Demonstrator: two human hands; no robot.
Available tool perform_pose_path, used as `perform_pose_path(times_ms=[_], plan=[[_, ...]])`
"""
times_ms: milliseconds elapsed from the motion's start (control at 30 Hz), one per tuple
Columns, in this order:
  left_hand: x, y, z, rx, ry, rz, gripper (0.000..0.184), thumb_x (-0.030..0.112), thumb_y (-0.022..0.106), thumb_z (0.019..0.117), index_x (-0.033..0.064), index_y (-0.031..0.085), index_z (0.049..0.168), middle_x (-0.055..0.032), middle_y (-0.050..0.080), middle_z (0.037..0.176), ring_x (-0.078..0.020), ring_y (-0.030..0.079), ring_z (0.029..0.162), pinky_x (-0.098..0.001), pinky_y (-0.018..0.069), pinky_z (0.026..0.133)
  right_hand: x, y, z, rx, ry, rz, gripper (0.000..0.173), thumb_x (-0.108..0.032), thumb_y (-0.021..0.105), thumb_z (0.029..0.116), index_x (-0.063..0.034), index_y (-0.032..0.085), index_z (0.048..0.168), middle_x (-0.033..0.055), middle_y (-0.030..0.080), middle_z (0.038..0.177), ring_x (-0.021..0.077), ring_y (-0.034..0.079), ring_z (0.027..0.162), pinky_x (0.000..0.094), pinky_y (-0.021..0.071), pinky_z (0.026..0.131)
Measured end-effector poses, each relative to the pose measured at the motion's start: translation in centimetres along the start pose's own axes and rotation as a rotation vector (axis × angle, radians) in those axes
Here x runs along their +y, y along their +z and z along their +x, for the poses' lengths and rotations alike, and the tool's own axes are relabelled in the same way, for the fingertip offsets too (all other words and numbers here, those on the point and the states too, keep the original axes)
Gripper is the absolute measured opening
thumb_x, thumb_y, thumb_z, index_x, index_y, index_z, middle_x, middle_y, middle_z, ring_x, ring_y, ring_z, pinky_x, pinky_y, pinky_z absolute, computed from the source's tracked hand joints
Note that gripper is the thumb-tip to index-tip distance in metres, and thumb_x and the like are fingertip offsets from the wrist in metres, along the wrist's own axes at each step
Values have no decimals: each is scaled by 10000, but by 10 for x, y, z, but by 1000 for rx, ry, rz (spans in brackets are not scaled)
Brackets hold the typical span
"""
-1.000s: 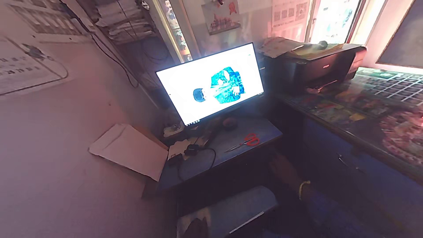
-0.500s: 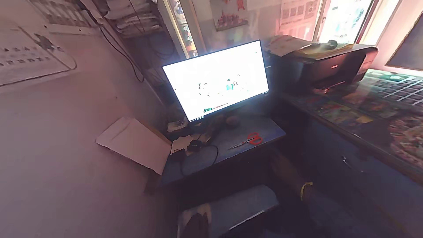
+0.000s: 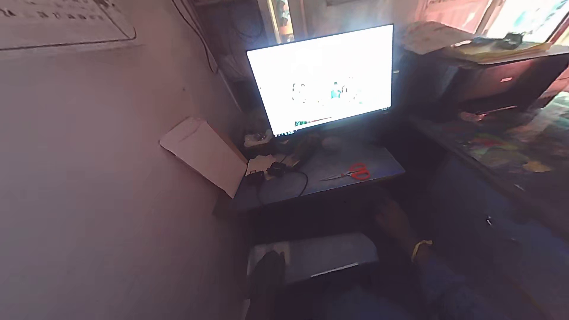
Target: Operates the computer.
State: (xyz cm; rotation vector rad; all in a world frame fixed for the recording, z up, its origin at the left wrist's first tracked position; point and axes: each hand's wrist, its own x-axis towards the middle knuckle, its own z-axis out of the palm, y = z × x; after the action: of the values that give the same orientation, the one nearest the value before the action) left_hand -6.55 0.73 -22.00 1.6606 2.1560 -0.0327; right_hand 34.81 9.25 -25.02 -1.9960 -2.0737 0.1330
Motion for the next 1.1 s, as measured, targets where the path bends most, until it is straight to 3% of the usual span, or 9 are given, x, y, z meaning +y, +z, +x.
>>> perform_pose_path(times_ms=[67,167,333,467,567,767,933,1033,1100], plan=[[-19,30,19,159,45,23,502,482,403,1055,88,712,1093,-138,729,1089,-315,707,1046,-551,561,877,5,3,1,-10,-15,-9,490,-385,520,1007,-132,603,1418,204,473,1541,378,450,1433,526,410,1159],[-25,38,28,164,57,2,496,473,428,1054,72,717,1102,-145,728,1105,-321,701,1063,-558,552,900,7,4,-1,15,-34,-9,478,-390,517,1002,-183,603,1425,170,511,1511,361,481,1406,528,443,1127],[-30,43,31,229,94,-25,475,460,458,1049,67,724,1027,-145,738,1016,-321,720,982,-556,565,842,7,4,2,41,-65,9,459,-377,517,997,-228,610,1421,142,540,1484,332,514,1376,497,465,1109],[-18,32,29,110,-9,4,470,452,465,1051,58,717,1098,-166,730,1098,-333,703,1066,-569,545,896,3,-8,1,-41,-13,17,496,-360,574,988,-187,583,1453,176,506,1516,356,493,1398,520,449,1123],[-14,32,30,79,-72,38,490,491,450,1038,87,720,1104,-159,734,1102,-336,706,1061,-579,550,874,-4,-20,-2,-63,4,29,473,-343,597,985,-163,608,1422,181,520,1498,353,512,1378,508,466,1109],[-27,40,31,169,29,-77,465,471,485,1036,73,725,1057,-151,742,1026,-337,717,991,-589,557,843,11,6,6,66,-104,43,441,-349,520,993,-206,632,1395,110,564,1467,306,531,1361,473,473,1103],[-29,42,28,220,76,-67,467,462,479,1039,65,723,1033,-161,736,1013,-345,718,973,-583,561,819,12,11,5,108,-125,61,433,-333,524,991,-217,638,1392,105,576,1455,305,544,1345,477,478,1093],[-39,52,27,364,205,-111,445,440,501,1032,58,724,989,-151,729,951,-331,722,904,-571,575,779,4,3,1,19,-62,71,427,-350,541,1002,-232,634,1401,116,550,1485,318,509,1382,496,445,1128],[-42,55,25,433,260,-102,441,436,495,1030,66,726,970,-131,729,918,-308,728,868,-549,588,751,0,-1,1,-55,-11,30,446,-403,538,1014,-191,634,1394,166,533,1490,346,488,1399,509,428,1145]])
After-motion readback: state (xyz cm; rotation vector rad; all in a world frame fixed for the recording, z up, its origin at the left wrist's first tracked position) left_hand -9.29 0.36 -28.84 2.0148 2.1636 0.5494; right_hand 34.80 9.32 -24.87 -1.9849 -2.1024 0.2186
